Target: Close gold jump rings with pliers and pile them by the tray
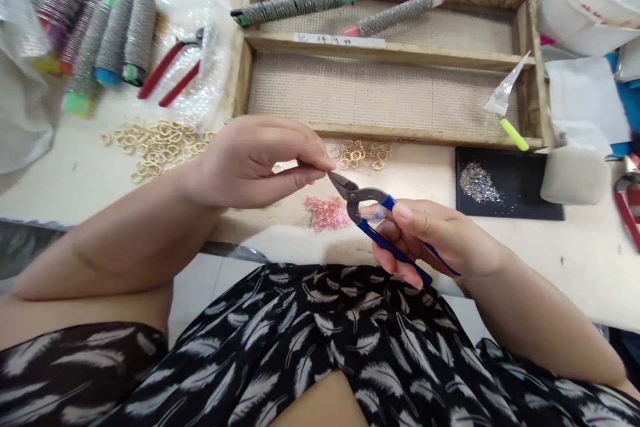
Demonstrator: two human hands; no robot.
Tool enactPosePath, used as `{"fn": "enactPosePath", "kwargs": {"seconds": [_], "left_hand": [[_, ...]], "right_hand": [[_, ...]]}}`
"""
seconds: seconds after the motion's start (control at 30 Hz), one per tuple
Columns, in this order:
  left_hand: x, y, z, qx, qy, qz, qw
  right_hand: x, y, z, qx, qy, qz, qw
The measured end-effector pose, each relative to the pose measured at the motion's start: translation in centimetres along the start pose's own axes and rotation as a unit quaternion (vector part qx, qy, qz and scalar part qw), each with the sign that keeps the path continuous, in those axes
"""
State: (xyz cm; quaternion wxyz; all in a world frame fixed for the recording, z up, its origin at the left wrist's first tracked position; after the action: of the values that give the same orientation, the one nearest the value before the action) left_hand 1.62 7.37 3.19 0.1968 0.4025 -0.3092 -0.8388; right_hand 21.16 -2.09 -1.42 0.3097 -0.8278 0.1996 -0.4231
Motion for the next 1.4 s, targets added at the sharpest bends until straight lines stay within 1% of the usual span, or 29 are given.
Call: {"fn": "enactPosePath", "kwargs": {"seconds": [0.1,0.13,0.27,0.33,0.47,0.63,0.73,0.87,0.93,1.0,1.07,1.2,1.3,1.37,1.4], "left_hand": [[0.2,0.5,0.0,-0.028,0.012,-0.044,0.999],[0.3,0.4,0.0,-0.038,0.009,-0.045,0.998],[0.5,-0.1,-0.4,-0.080,-0.018,-0.008,0.997],[0.6,-0.1,-0.4,-0.088,-0.019,-0.012,0.996],[0.4,0.5,-0.2,-0.067,0.002,-0.047,0.997],[0.3,0.5,-0.1,-0.033,0.019,-0.036,0.999],[0.4,0.1,-0.3,-0.004,0.027,-0.002,1.000],[0.4,-0.5,-0.5,0.030,0.019,0.087,0.996],[0.5,-0.8,-0.6,0.067,0.008,0.145,0.987],[0.7,-1.0,-0.7,0.121,-0.006,0.200,0.972],[1.0,-1.3,-0.9,0.164,-0.026,0.241,0.956],[1.2,-1.5,-1.1,0.198,-0.043,0.263,0.943],[1.1,-1.5,-1.1,0.189,-0.024,0.263,0.946],[1.0,-1.3,-1.0,0.174,-0.007,0.249,0.953],[0.9,-1.2,-0.9,0.167,0.004,0.240,0.956]], "right_hand": [[0.1,0.0,0.1,0.005,0.011,-0.009,1.000],[0.1,0.1,0.2,0.008,0.015,-0.014,1.000],[0.0,0.1,0.2,0.007,0.014,-0.007,1.000],[0.0,0.1,0.2,0.001,0.010,-0.002,1.000],[0.1,0.3,0.2,-0.010,0.012,-0.013,1.000],[0.2,0.5,0.4,-0.017,-0.004,-0.014,1.000],[0.1,0.6,0.5,-0.018,-0.005,-0.014,1.000],[0.2,0.6,0.7,-0.014,0.014,-0.012,1.000],[0.3,0.6,0.6,-0.010,0.014,-0.013,1.000],[0.3,0.6,0.4,-0.005,0.012,-0.018,1.000],[0.3,0.7,0.4,-0.003,0.021,-0.023,1.000],[0.4,0.9,0.5,-0.003,0.039,-0.027,0.999],[0.7,0.7,0.3,-0.011,0.041,-0.021,0.999],[1.0,0.4,0.0,-0.007,0.049,-0.010,0.999],[1.2,0.3,-0.2,0.001,0.039,-0.006,0.999]]}}
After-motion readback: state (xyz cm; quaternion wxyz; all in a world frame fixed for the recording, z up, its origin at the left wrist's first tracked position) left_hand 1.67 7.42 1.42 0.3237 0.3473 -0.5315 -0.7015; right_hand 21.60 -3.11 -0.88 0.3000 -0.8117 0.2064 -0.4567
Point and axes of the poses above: each hand's wrist, its own x-axis away from the middle knuckle, its own z-axis out of the back of the hand, y = z × x, the point moved 6 cm from there along -x, towards the middle knuckle, and after that the axes turned 11 degrees about y, right-handed, at the moved point
